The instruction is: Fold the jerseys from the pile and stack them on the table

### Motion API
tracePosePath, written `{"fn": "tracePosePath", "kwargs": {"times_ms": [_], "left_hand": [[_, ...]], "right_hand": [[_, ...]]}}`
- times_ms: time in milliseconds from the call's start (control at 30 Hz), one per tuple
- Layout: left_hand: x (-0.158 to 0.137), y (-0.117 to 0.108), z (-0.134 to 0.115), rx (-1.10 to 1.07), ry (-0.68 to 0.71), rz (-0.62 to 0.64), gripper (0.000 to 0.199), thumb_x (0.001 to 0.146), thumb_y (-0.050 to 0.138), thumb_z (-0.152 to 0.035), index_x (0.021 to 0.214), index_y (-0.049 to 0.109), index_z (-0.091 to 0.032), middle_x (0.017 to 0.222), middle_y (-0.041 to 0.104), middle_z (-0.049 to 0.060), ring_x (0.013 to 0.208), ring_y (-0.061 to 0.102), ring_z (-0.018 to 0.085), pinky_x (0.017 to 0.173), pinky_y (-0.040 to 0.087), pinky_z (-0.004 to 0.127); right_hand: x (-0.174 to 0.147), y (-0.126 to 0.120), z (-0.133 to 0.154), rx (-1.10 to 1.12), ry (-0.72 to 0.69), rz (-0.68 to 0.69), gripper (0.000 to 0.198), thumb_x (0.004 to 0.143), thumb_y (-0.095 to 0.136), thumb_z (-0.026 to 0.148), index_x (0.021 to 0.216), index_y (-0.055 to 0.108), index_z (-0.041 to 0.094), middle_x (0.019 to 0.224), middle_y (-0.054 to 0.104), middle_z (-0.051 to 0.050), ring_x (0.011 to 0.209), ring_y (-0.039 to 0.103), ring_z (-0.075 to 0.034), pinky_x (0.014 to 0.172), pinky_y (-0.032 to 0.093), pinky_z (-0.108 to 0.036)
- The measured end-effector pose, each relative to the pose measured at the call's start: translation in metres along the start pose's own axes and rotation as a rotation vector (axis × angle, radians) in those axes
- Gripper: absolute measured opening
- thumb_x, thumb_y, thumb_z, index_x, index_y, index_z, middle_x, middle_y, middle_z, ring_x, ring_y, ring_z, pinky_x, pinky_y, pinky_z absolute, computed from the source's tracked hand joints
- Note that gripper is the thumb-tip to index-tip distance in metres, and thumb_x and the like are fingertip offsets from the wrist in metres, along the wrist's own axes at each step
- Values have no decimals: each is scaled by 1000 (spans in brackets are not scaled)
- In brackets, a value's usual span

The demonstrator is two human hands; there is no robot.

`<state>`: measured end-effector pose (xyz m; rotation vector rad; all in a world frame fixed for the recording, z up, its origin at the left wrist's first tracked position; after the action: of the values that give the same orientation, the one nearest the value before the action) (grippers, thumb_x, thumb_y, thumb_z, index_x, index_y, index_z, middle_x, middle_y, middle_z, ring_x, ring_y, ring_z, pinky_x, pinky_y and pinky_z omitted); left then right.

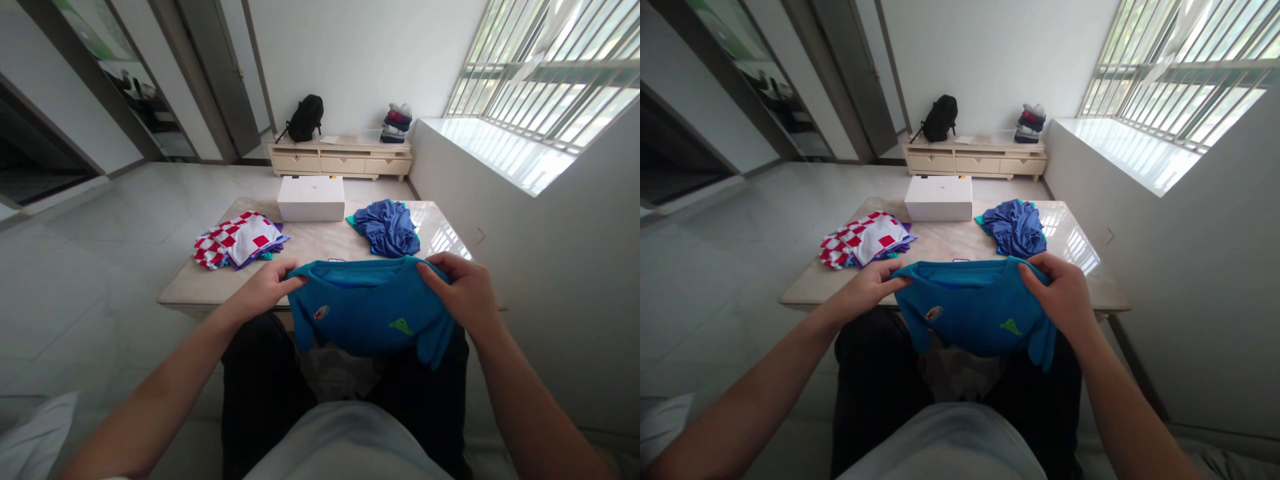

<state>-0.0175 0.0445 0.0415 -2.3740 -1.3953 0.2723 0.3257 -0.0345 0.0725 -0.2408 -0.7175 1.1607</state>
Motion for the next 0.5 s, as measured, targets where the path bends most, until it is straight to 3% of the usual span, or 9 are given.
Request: {"fn": "tracePosePath", "kwargs": {"times_ms": [100, 200, 367, 500], "left_hand": [[-5, 21, 11, -91, -50, 52, 39, 92, 66, -52, 95, 76, -15, 91, 72, 4, 87, 65, 21, 76, 54, 29], [-11, 48, 21, -253, -127, 64, 40, 91, 67, -53, 100, 76, -15, 90, 72, 4, 82, 64, 20, 76, 53, 29], [-21, 91, 25, -286, -144, 50, 39, 93, 65, -52, 98, 72, -15, 76, 65, 0, 72, 60, 17, 71, 52, 27], [-25, 108, 17, -175, 13, -54, 32, 98, 60, -45, 88, 67, -15, 90, 66, 4, 86, 63, 18, 81, 52, 28]], "right_hand": [[-11, 21, -3, 30, 40, -42, 36, 88, 70, 48, 73, 68, 15, 59, 57, 1, 54, 47, -10, 49, 36, -21], [-31, 50, -13, 199, 155, -33, 40, 89, 68, 49, 69, 60, 16, 56, 48, 2, 52, 40, -9, 46, 30, -21], [-75, 101, -18, 462, 293, -2, 34, 88, 72, 49, 81, 61, 18, 65, 55, 2, 54, 46, -10, 47, 35, -21], [-90, 123, -15, 539, 302, 59, 32, 89, 73, 48, 87, 62, 18, 72, 60, 0, 57, 50, -10, 51, 40, -22]]}}
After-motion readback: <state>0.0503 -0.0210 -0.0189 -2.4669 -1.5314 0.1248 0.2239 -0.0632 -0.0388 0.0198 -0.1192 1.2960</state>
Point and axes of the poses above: each hand's wrist, its own x-axis towards the middle knuckle, its own y-axis out of the palm, z = x × y, the point moved 6 cm from there along x, towards the middle knuckle
